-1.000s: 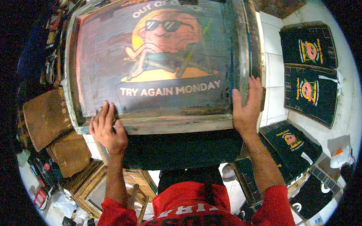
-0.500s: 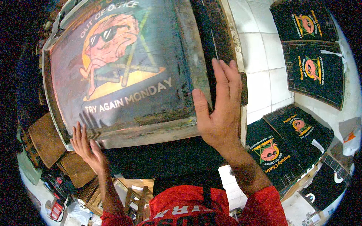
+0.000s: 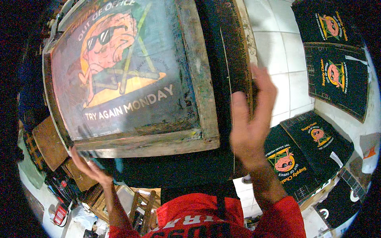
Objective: The person assembles a framed screen by securing a red strap around its frame, then repeatedly lifts and repositions the screen on a table. The person uses both hands to manipulate the strap and the screen, and a yellow cloth is briefly used to wipe the surface.
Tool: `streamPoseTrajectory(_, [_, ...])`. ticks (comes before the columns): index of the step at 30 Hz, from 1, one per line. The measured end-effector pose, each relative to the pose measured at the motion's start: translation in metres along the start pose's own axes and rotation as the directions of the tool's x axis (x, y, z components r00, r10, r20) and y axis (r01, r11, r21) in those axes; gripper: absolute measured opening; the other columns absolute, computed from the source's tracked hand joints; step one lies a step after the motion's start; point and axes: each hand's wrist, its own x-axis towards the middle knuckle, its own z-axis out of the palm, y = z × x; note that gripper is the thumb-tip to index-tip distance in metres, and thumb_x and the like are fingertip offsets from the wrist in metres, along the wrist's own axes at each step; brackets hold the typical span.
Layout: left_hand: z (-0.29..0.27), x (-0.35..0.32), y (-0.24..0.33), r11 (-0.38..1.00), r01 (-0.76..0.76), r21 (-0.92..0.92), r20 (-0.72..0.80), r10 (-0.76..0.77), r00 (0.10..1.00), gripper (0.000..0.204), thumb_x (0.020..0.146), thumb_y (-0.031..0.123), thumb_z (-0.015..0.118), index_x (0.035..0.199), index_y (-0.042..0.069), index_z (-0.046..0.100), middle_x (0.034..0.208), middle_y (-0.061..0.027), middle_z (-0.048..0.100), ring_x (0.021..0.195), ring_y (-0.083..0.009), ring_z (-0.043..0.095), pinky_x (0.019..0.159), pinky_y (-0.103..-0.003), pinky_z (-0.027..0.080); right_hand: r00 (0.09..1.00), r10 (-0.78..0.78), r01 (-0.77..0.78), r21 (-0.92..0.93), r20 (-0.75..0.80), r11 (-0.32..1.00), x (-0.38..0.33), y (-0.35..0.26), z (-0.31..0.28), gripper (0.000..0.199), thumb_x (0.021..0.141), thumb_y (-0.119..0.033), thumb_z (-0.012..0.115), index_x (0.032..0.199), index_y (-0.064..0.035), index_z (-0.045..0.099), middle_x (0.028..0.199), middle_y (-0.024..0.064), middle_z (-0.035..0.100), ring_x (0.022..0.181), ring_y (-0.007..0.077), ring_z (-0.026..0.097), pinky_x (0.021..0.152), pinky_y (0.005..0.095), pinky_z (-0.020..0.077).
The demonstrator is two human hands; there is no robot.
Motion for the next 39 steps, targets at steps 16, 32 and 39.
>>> streamPoseTrajectory(16, [-0.066,-0.021,-0.202,0.431,0.858,-0.28,0.81,-0.374,0.452,0.075,0.086,0.042,0.076,0.142,0.003,0.044,0.128,-0.0061,0.059,0.112,-0.0219,0.059,0.095,-0.04,0.047,0.75,0.433,-0.654,0.464,0.5,0.597,0.061,0.049,-0.02,0.05,0.093,-0.032,0.072,0.127,0.0028,0.057,0.108,0.0073,0.07,0.092,0.0129,0.067,0.08,0.0269,0.0543])
streamPoseTrajectory(32, [-0.06,-0.013,-0.164,0.302,0.906,-0.297,0.779,-0.472,0.412,0.069,0.073,0.035,0.088,0.122,-0.001,0.056,0.106,-0.0079,0.067,0.09,-0.0222,0.067,0.078,-0.039,0.055,0.783,0.346,-0.583,0.419,0.516,0.696,0.118,0.067,0.005,0.047,0.083,-0.034,0.082,0.11,0.0027,0.069,0.096,0.0059,0.073,0.083,0.0123,0.069,0.076,0.0248,0.0532])
streamPoseTrajectory(39, [-0.06,-0.012,-0.157,0.287,0.911,-0.295,0.764,-0.502,0.405,0.069,0.074,0.035,0.088,0.123,-0.001,0.055,0.108,-0.0088,0.066,0.091,-0.023,0.067,0.079,-0.04,0.054,0.766,0.336,-0.595,0.409,0.547,0.692,0.12,0.069,0.003,0.048,0.086,-0.03,0.079,0.118,0.0016,0.063,0.099,0.0072,0.073,0.082,0.0118,0.07,0.074,0.0234,0.0562])
